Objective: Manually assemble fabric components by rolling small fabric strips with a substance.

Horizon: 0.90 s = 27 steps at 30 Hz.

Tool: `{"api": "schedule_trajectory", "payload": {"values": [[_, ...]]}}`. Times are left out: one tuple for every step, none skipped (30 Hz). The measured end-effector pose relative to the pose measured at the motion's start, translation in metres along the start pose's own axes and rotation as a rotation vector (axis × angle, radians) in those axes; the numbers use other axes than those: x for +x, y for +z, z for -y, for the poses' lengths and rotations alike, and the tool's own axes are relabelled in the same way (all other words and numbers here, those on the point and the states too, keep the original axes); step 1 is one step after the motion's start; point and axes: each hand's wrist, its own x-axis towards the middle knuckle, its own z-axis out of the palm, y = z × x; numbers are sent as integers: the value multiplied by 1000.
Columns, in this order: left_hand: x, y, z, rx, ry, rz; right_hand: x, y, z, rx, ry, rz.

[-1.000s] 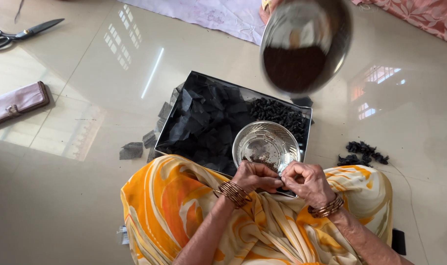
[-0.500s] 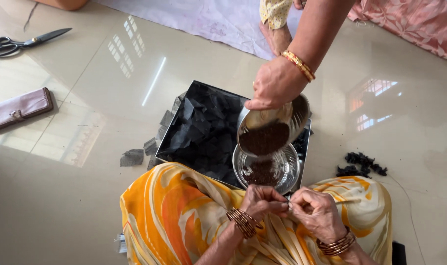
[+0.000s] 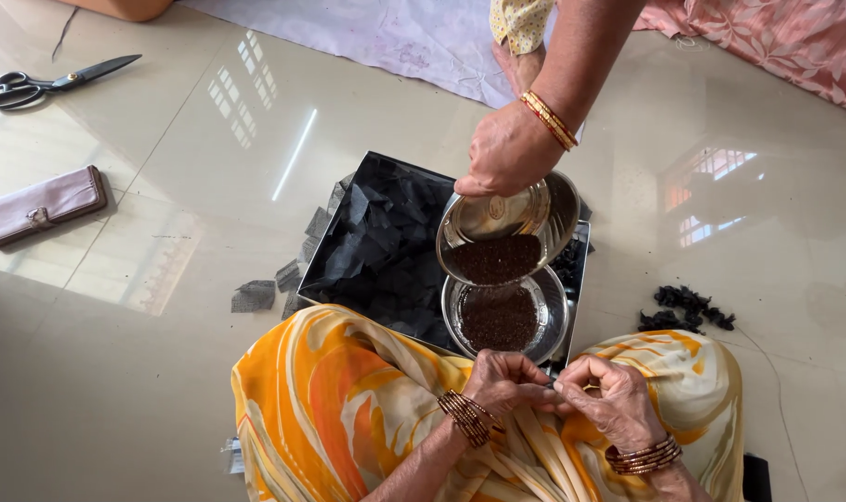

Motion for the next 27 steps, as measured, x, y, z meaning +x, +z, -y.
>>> {"api": "schedule_trajectory", "payload": {"values": [[-3, 1, -4, 0, -1, 0, 2, 0, -2, 1, 1, 0], [-5, 2, -8, -30, 6, 5, 3, 0, -3, 8, 48, -24], [-7, 3, -12, -59, 14, 9, 5, 0, -5, 16, 96, -48], [-7, 5, -11, -60, 13, 11, 7, -1, -7, 15, 97, -50], [-7, 6, -10, -2, 15, -4, 9, -1, -8, 32, 113, -33], [-8, 7, -9, 56, 18, -22, 11, -2, -9, 48, 130, -14], [-6, 6, -6, 54, 18, -23, 11, -3, -11, 47, 131, -13], [-5, 5, -2, 46, 26, -9, 12, -3, -13, 23, 137, -22], [-4, 5, 1, 38, 34, 6, 13, -3, -14, 0, 144, -31], [-2, 3, 3, 37, 34, 4, 11, 1, -3, -1, 144, -30], [0, 2, 4, 73, 61, -7, 9, 4, 10, -105, 167, -47], [2, 0, 4, 111, 89, -16, 8, 8, 22, -207, 188, -66], [6, -5, 11, 112, 90, -16, 8, 9, 21, -206, 187, -66], [10, -10, 17, -37, 88, 17, 9, 11, 19, -211, 37, -3], [15, -15, 23, -185, 86, 49, 10, 12, 17, -215, -114, 60], [11, -19, 10, -184, 86, 51, 11, 12, 29, -215, -114, 58], [8, -23, -4, -265, -29, 120, 12, 12, 41, -414, -401, 137], [5, -27, -17, -347, -142, 189, 13, 12, 54, -613, -690, 215], [4, -30, -22, -347, -140, 192, 17, 12, 64, -616, -691, 214], [4, -33, -26, -315, -136, 248, 21, 10, 75, -664, -832, 319], [4, -36, -31, -282, -131, 304, 26, 9, 86, -710, -971, 427], [4, -37, -36, -283, -123, 305, 30, 6, 84, -716, -975, 429], [4, -39, -41, -317, -119, 335, 34, 4, 82, -790, -985, 462], [2, -41, -46, -350, -116, 363, 38, 2, 80, -862, -994, 495], [6, -42, -51, -351, -110, 362, 39, 2, 84, -866, -998, 498], [8, -45, -54, -318, -134, 339, 40, 3, 87, -965, -1059, 478], [10, -48, -57, -285, -158, 315, 40, 5, 90, -1064, -1120, 456]]}}
